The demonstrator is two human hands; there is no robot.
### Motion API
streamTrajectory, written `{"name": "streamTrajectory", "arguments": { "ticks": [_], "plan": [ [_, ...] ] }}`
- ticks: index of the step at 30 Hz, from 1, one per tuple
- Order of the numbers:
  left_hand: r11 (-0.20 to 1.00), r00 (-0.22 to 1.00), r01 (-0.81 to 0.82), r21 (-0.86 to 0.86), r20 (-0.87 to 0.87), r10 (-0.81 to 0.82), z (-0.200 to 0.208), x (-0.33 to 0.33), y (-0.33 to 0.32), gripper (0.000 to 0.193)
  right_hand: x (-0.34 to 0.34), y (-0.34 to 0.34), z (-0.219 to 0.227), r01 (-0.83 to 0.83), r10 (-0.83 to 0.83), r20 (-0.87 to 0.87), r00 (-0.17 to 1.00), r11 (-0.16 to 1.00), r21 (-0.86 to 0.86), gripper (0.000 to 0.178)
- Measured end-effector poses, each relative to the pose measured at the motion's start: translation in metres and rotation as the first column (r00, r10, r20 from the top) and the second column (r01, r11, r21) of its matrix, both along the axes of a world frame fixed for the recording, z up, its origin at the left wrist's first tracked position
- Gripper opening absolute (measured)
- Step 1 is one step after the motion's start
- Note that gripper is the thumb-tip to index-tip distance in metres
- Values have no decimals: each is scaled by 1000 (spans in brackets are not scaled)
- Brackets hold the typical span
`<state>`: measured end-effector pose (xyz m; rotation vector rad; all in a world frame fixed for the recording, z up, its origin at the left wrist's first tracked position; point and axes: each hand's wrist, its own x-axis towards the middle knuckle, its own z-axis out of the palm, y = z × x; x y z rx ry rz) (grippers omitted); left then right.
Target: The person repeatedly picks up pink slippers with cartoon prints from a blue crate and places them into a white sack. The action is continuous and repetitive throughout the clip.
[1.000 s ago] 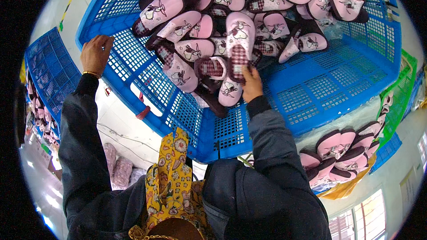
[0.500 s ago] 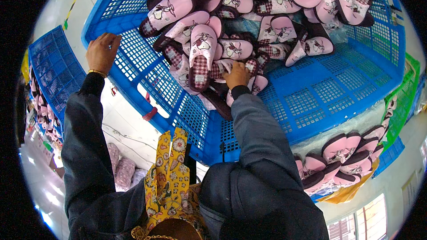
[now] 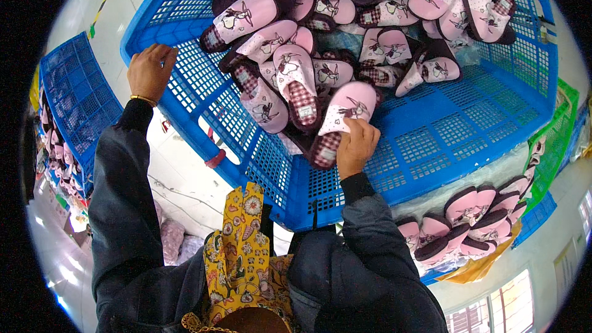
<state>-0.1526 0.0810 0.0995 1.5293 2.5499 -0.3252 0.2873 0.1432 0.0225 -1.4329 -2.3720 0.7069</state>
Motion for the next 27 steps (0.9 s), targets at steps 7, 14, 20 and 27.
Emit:
{"name": "streamTrajectory", "arguments": {
  "ticks": [7, 14, 20, 27],
  "plan": [
    [1000, 1000, -6, 7, 25, 6, 0, -2, 0, 24, -90, 8, 20, -315, 350, -275, 895, 935, 165, 33],
    [1000, 1000, 4, 26, 30, -5, 0, -3, 1, 20, -140, -28, -59, -438, 424, -163, 891, 897, -58, 20],
    [999, 1000, 0, 37, 16, 0, 1, -2, -5, 20, -90, -56, -55, 36, -77, -107, 991, 937, -348, 45],
    [998, 1000, 17, 60, 10, -18, -2, 0, 1, 22, -95, -67, -128, 202, -516, -68, 854, 449, -871, 52]
  ]
}}
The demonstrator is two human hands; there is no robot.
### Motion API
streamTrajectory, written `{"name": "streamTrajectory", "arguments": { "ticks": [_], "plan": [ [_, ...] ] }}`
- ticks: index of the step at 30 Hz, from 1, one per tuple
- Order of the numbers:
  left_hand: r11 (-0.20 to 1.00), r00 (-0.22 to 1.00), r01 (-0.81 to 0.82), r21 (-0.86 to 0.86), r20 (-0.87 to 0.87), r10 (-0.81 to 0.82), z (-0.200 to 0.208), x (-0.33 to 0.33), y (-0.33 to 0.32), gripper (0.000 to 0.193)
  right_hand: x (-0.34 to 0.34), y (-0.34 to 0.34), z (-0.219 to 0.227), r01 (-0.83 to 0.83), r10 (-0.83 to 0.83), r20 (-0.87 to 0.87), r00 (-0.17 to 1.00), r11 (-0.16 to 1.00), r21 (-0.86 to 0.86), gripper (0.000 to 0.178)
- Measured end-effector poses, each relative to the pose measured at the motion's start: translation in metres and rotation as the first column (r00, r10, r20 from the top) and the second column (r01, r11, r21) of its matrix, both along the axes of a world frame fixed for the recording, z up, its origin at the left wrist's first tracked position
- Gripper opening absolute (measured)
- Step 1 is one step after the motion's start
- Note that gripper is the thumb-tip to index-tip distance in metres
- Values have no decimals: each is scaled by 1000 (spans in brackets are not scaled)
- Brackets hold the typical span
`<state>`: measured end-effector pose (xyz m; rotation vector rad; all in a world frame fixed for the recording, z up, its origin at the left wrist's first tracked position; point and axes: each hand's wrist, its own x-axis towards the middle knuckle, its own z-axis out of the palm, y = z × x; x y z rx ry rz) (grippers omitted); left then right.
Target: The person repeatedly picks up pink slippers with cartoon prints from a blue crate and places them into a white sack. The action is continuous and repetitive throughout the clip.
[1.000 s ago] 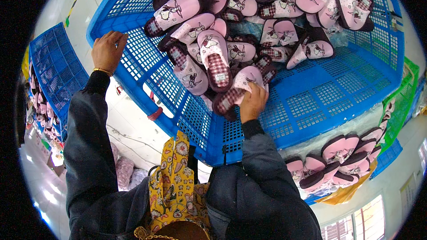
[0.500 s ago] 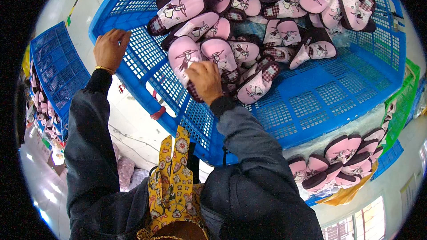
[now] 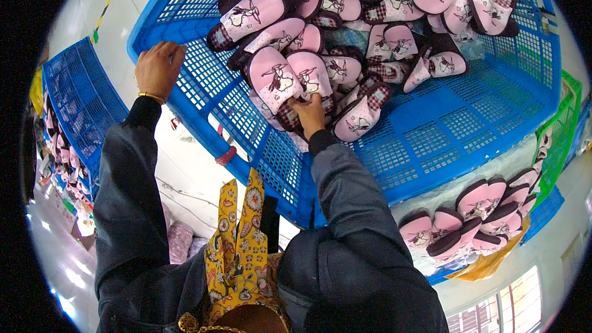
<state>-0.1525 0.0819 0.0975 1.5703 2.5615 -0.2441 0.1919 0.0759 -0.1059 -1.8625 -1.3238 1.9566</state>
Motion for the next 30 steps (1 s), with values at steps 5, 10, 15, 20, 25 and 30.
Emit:
{"name": "streamTrajectory", "arguments": {
  "ticks": [5, 10, 15, 20, 25, 30],
  "plan": [
    [999, 1000, 5, -49, 17, -4, 1, -3, -5, 25, -56, 5, 20, 67, -95, 206, 974, 988, 138, 37],
    [996, 995, 91, 22, 42, -92, 2, 2, 8, 22, -62, 18, -23, 352, -377, 103, 921, 914, 201, 26],
    [988, 990, 139, 60, -4, -139, -17, -20, -11, 25, -43, 20, 96, 232, -335, 145, 931, 849, 475, 5],
    [990, 991, 109, -91, -74, -115, -29, -33, -24, 31, 35, 4, 232, 140, -216, 46, 975, 768, 624, 8],
    [964, 929, 262, 32, 260, -261, -103, -50, -39, 28, 151, -35, 351, 152, -309, 85, 947, 666, 731, 24],
    [972, 873, 232, 41, 432, -227, -32, 81, -35, 24, 258, -61, 417, 77, -513, 243, 823, 524, 848, 24]
  ]
}}
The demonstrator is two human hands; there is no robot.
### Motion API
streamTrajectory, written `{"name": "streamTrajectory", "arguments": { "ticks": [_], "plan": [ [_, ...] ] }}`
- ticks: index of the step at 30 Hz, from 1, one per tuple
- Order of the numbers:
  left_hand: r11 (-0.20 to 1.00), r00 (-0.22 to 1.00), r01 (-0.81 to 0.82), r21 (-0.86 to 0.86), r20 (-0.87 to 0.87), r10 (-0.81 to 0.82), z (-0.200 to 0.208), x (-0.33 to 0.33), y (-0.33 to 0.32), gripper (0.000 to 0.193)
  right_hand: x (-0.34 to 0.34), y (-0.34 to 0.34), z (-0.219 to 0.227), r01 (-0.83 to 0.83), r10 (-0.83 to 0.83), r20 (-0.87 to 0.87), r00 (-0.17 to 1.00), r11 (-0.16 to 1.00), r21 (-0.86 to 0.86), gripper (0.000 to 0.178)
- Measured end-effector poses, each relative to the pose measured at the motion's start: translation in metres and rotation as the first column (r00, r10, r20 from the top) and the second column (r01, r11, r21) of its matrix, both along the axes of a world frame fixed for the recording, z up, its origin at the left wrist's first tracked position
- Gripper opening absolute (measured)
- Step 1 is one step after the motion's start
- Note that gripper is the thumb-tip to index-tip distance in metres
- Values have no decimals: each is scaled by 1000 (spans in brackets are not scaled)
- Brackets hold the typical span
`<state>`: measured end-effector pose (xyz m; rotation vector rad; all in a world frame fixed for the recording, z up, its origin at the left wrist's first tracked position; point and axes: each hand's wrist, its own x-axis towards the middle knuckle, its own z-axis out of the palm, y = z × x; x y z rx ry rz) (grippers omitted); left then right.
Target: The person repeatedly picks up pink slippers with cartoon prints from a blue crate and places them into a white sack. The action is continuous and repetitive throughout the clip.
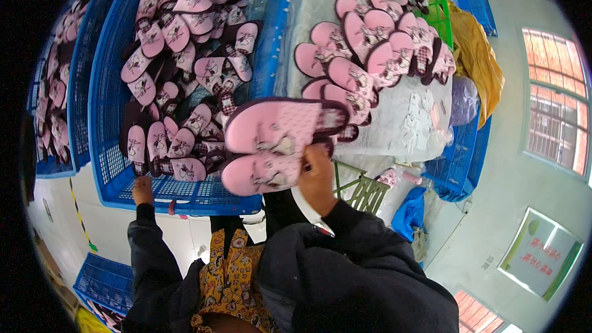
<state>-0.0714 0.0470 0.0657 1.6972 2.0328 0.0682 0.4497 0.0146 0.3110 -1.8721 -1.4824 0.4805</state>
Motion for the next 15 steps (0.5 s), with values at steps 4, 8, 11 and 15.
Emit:
{"name": "streamTrajectory", "arguments": {
  "ticks": [4, 8, 11, 15],
  "plan": [
    [981, 982, 187, -61, -31, -189, -14, 29, -29, 21, 89, -12, 32, 285, -315, -279, 907, 948, -143, 22],
    [862, 862, 502, -66, -41, -505, -1, 55, -41, 19, 190, -34, 13, 390, -420, -383, 823, 907, -157, 19],
    [913, 963, 261, -314, 14, -270, 12, 76, -42, 12, 250, -37, -26, 336, -407, -442, 799, 912, -233, 15],
    [800, 816, 557, -224, -36, -578, -14, 56, -48, 12, 322, -40, -114, 209, -324, -236, 916, 889, -408, 29]
  ]
}}
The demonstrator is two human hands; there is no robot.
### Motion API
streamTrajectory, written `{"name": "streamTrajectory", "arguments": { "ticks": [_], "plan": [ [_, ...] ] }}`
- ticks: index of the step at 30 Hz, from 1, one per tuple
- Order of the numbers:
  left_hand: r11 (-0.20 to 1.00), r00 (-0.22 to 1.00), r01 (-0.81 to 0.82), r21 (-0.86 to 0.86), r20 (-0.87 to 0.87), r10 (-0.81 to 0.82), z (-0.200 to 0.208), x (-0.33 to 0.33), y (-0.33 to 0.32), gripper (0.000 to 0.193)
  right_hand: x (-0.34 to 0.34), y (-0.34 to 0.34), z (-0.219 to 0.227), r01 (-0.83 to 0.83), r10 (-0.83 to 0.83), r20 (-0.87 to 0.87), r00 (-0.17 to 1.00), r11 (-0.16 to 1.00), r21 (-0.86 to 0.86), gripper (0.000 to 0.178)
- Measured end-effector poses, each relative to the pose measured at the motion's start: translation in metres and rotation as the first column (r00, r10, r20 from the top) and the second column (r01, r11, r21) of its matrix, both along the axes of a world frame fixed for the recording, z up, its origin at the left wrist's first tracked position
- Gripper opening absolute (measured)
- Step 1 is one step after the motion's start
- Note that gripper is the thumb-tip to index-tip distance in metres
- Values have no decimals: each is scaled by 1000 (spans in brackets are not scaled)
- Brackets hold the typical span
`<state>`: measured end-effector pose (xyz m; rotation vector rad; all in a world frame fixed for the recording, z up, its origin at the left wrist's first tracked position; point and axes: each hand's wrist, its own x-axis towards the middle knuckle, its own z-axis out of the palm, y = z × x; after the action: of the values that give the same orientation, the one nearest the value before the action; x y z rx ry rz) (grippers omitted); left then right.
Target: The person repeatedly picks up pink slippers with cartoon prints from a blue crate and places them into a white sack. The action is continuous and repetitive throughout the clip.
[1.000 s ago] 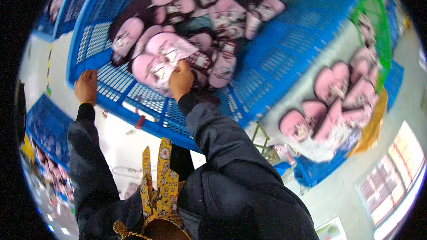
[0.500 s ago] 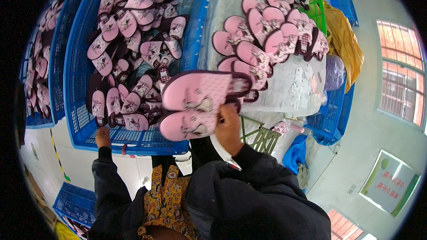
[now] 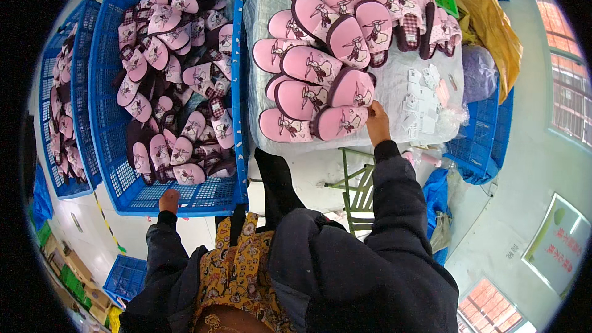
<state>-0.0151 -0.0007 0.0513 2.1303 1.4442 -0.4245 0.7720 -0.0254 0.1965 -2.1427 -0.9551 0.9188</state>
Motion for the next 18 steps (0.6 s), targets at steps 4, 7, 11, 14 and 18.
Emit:
{"name": "streamTrajectory", "arguments": {
  "ticks": [4, 7, 11, 14, 18],
  "plan": [
    [932, 933, -337, -130, 89, 350, 40, 51, 21, 15, 7, 6, -50, 275, -211, -326, 921, 947, 164, 31],
    [984, 978, -162, 70, 146, 150, 9, 20, 4, 17, 26, -12, -78, 178, -151, -168, 974, 971, 159, 39],
    [911, 897, -410, -33, 168, 410, 29, 44, 16, 24, 17, -51, -71, 510, -450, -281, 848, 838, 195, 49],
    [865, 859, -499, -51, 106, 502, 37, 48, 33, 25, 9, -99, -68, 751, -666, -391, 636, 651, 111, 33],
    [797, 797, -603, -46, 26, 604, 49, 20, 45, 26, 4, -170, -73, 511, -619, -274, 736, 774, -375, 11]
  ]
}}
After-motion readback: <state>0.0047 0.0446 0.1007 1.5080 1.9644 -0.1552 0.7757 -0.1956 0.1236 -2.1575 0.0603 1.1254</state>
